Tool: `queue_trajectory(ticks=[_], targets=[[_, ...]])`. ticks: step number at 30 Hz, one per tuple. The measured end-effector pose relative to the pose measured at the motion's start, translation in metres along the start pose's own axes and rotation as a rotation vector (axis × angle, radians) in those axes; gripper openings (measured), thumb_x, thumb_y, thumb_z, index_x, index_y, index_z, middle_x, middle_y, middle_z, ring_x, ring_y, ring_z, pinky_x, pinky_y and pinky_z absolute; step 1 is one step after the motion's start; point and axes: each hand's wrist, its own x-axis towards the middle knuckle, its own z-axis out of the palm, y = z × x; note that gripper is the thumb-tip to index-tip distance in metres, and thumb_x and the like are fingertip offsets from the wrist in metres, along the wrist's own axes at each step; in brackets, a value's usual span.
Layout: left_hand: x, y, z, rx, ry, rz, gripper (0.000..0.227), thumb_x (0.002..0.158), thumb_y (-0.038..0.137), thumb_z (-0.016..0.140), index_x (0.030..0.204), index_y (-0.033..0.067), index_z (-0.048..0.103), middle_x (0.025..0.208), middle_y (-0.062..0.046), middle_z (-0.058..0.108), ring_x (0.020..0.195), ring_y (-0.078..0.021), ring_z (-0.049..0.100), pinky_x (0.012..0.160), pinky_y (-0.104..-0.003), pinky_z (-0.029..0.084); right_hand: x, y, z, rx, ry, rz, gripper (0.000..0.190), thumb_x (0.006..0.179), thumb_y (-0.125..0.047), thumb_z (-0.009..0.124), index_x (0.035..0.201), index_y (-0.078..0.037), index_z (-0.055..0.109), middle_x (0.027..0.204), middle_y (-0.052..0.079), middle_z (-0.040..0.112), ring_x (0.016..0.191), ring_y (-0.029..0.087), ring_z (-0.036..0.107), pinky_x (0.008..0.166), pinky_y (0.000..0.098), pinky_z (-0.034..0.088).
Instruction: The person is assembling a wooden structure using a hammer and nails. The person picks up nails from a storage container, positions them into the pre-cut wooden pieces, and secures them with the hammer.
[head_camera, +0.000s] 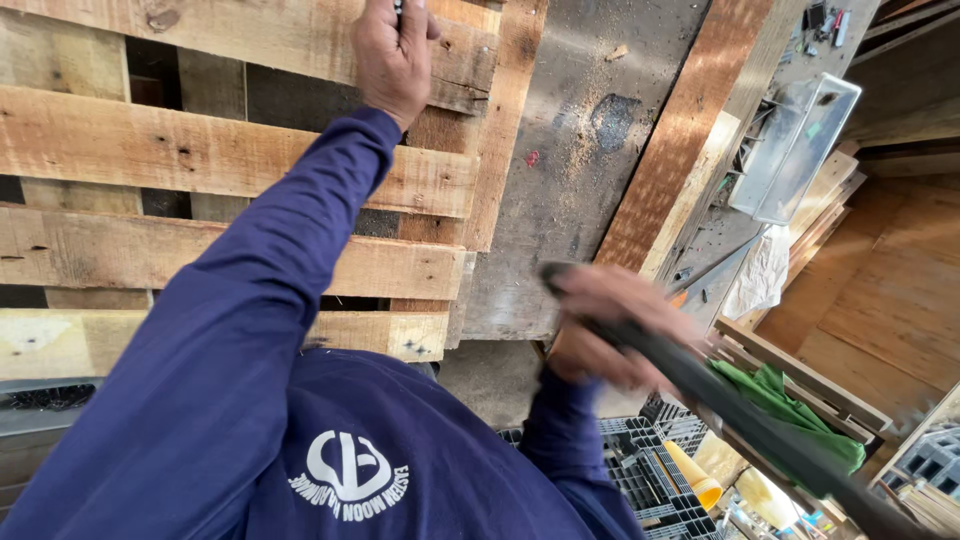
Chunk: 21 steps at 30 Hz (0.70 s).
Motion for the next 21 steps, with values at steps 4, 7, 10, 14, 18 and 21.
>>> queue_trajectory(ticks=[4, 7, 10, 14, 18, 21], targets=[[-0.003, -0.002, 0.005, 0.096, 0.043, 0.047, 0.027, 0.117, 0.021, 0.049, 0.096, 0.0058, 0.059, 0.073, -0.005, 0.067, 0.064, -0.0154, 0.066, 0.06, -0.032, 0.054, -0.054, 0.036, 0.019, -0.366, -0.312, 1.02, 0.034, 0.107, -0.041, 0.047, 0.102, -0.009, 0.06, 0.071, 0.004, 0.062, 0.051, 0.015, 0.058, 0.046, 0.0295, 0.051], [-0.003, 0.012, 0.005, 0.105, 0.086, 0.121, 0.025, 0.114, 0.022, 0.053, 0.106, 0.0001, 0.062, 0.075, -0.007, 0.071, 0.065, -0.0179, 0.07, 0.06, -0.034, 0.055, -0.022, 0.006, -0.013, -0.261, -0.129, 0.804, 0.031, 0.112, -0.034, 0.043, 0.1, -0.008, 0.055, 0.072, 0.004, 0.065, 0.052, 0.012, 0.058, 0.047, 0.0245, 0.045], [-0.003, 0.018, 0.004, 0.103, 0.066, 0.03, 0.026, 0.113, 0.022, 0.056, 0.1, 0.0008, 0.061, 0.075, -0.007, 0.072, 0.063, -0.0183, 0.07, 0.059, -0.034, 0.054, 0.025, -0.004, -0.025, 0.185, 0.101, 0.145, 0.048, 0.099, -0.053, 0.05, 0.106, -0.006, 0.059, 0.074, 0.007, 0.063, 0.058, 0.018, 0.066, 0.047, 0.0329, 0.06], [0.003, 0.018, 0.004, 0.025, 0.09, -0.028, 0.028, 0.113, 0.022, 0.057, 0.095, 0.0014, 0.061, 0.074, -0.007, 0.07, 0.062, -0.0189, 0.068, 0.058, -0.034, 0.053, -0.002, 0.015, -0.023, -0.111, -0.207, 0.074, 0.066, 0.1, -0.07, 0.039, 0.102, -0.01, 0.065, 0.075, 0.012, 0.066, 0.062, 0.023, 0.066, 0.057, 0.0356, 0.058], [-0.001, 0.016, -0.005, -0.015, 0.097, -0.039, 0.028, 0.113, 0.024, 0.055, 0.099, 0.0012, 0.062, 0.075, -0.008, 0.07, 0.066, -0.0176, 0.069, 0.061, -0.033, 0.055, -0.027, 0.085, -0.045, -0.643, -0.658, 0.753, 0.029, 0.103, -0.033, 0.062, 0.097, -0.004, 0.062, 0.069, 0.006, 0.064, 0.056, 0.015, 0.06, 0.049, 0.0338, 0.052], [0.007, 0.004, 0.003, 0.105, 0.098, 0.011, 0.031, 0.114, 0.024, 0.056, 0.092, 0.0037, 0.063, 0.074, -0.008, 0.07, 0.068, -0.0176, 0.069, 0.063, -0.034, 0.054, -0.019, 0.075, -0.054, -0.692, -0.401, 0.756, 0.035, 0.105, -0.037, 0.057, 0.094, -0.005, 0.059, 0.067, 0.003, 0.06, 0.055, 0.014, 0.061, 0.048, 0.0323, 0.05]])
